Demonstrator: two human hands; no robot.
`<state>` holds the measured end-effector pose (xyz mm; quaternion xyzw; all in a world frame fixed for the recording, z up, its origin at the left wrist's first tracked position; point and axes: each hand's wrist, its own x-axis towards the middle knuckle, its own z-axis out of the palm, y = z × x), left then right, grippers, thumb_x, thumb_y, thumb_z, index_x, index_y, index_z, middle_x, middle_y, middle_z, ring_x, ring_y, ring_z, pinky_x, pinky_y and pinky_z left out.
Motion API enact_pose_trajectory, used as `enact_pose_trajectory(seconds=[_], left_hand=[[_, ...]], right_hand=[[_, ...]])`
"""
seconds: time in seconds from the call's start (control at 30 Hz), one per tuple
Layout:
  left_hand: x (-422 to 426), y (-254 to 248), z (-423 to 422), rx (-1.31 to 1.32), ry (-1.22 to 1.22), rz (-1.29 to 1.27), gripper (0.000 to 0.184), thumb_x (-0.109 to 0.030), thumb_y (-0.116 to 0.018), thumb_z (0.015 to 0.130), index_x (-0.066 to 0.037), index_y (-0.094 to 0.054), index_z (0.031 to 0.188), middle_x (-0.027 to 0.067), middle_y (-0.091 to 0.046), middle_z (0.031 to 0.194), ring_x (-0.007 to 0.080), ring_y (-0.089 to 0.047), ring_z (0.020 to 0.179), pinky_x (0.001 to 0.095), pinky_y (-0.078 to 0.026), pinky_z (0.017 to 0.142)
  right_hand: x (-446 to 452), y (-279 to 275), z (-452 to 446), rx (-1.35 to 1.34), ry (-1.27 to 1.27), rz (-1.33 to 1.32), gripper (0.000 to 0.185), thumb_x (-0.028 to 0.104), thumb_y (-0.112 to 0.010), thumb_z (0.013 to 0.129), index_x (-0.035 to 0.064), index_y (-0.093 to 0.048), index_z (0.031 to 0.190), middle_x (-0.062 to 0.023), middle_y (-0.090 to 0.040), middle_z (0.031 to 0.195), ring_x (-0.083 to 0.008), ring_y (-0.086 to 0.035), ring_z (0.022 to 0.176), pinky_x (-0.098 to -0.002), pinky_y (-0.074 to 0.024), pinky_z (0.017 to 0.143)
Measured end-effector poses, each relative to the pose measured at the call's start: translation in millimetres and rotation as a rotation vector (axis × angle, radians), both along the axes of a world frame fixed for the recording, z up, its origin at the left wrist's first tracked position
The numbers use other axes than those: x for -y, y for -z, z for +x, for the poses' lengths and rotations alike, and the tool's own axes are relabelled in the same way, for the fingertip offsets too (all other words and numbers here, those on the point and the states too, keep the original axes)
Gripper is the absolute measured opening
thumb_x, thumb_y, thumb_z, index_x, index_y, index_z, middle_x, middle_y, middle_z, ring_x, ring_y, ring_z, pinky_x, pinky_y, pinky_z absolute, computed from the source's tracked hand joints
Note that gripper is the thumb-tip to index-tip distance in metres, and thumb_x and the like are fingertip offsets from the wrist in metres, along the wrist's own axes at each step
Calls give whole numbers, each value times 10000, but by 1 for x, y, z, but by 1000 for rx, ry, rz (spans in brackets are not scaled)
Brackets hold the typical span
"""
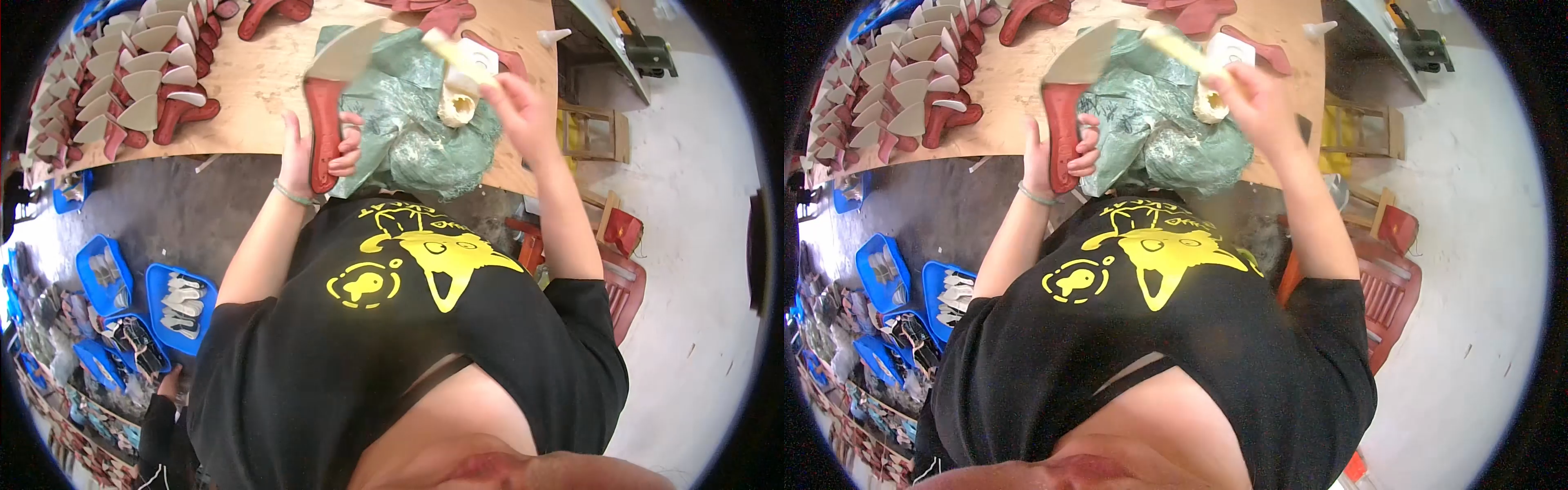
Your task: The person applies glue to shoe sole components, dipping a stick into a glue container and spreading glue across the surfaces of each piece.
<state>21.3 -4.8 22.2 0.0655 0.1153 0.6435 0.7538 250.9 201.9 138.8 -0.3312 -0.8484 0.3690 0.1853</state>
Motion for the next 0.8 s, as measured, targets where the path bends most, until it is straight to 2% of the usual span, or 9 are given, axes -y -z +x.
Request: enact_pose_trajectory(seconds=[0.03, 0.13, 0.27, 0.3, 0.4, 0.47, 0.57, 0.67, 0.8], left_hand=[[-3, -2, 1, 57, 49, 52, 990, -877, -357, 710, -15, -452, 1190, -16, -360, 753, 72, -306, 534, 200, -279, 472], [-9, -2, 12, 270, 110, 132, 979, -875, -407, 689, -18, -463, 1158, -7, -371, 751, 81, -317, 531, 202, -294, 472], [-18, -3, 19, 356, 273, 99, 793, -743, -424, 837, -20, -463, 1160, 2, -372, 732, 85, -338, 539, 207, -310, 474], [-18, -8, 21, 406, 292, 132, 667, -637, -420, 915, -16, -471, 1155, 8, -372, 725, 89, -346, 538, 209, -311, 472], [-23, -4, 19, 536, 331, 128, 617, -579, -461, 927, -10, -450, 1167, 19, -380, 728, 101, -352, 540, 232, -309, 482], [-24, -5, 16, 529, 319, 146, 584, -550, -458, 935, -10, -449, 1157, 23, -381, 727, 107, -352, 537, 239, -307, 482], [-26, -7, 9, 510, 297, 126, 581, -554, -456, 931, -11, -490, 1136, 21, -381, 719, 104, -352, 531, 229, -309, 471], [-27, -8, 3, 517, 282, 107, 582, -561, -458, 927, -13, -515, 1117, 20, -381, 714, 102, -352, 529, 223, -309, 466], [-35, -11, -1, 525, 269, 86, 575, -563, -468, 919, -16, -522, 1088, 19, -382, 710, 104, -349, 529, 225, -307, 467]], right_hand=[[7, 13, -7, -8, -71, 55, 238, 262, -620, 910, 29, -655, 932, -55, -593, 695, -155, -551, 642, -281, -416, 589], [33, 20, -34, 58, -130, 137, 249, 302, -630, 892, 56, -655, 912, -113, -605, 698, -258, -592, 619, -350, -439, 556], [43, 30, -58, 57, -234, 317, 237, 312, -640, 871, 75, -640, 874, -118, -606, 686, -310, -601, 613, -400, -451, 536], [42, 28, -63, 82, -217, 400, 225, 299, -644, 862, 76, -634, 830, -117, -596, 653, -308, -605, 605, -408, -451, 528], [9, 21, -59, 179, -20, 549, 200, 276, -638, 865, 82, -648, 816, -123, -567, 605, -301, -583, 558, -398, -433, 503], [-25, 13, -49, 44, 263, 300, 208, 269, -628, 893, 64, -659, 897, -120, -598, 695, -253, -584, 594, -337, -441, 549], [-36, -11, -39, 140, 207, 303, 215, 291, -633, 896, 80, -671, 909, -103, -611, 704, -215, -596, 602, -328, -441, 544], [9, 8, -50, 180, -176, 380, 242, 312, -634, 899, 74, -674, 917, -109, -624, 712, -215, -587, 595, -325, -440, 537], [-5, 26, -56, 178, 20, 563, 229, 298, -642, 881, 71, -662, 859, -114, -603, 678, -251, -569, 581, -343, -436, 535]])
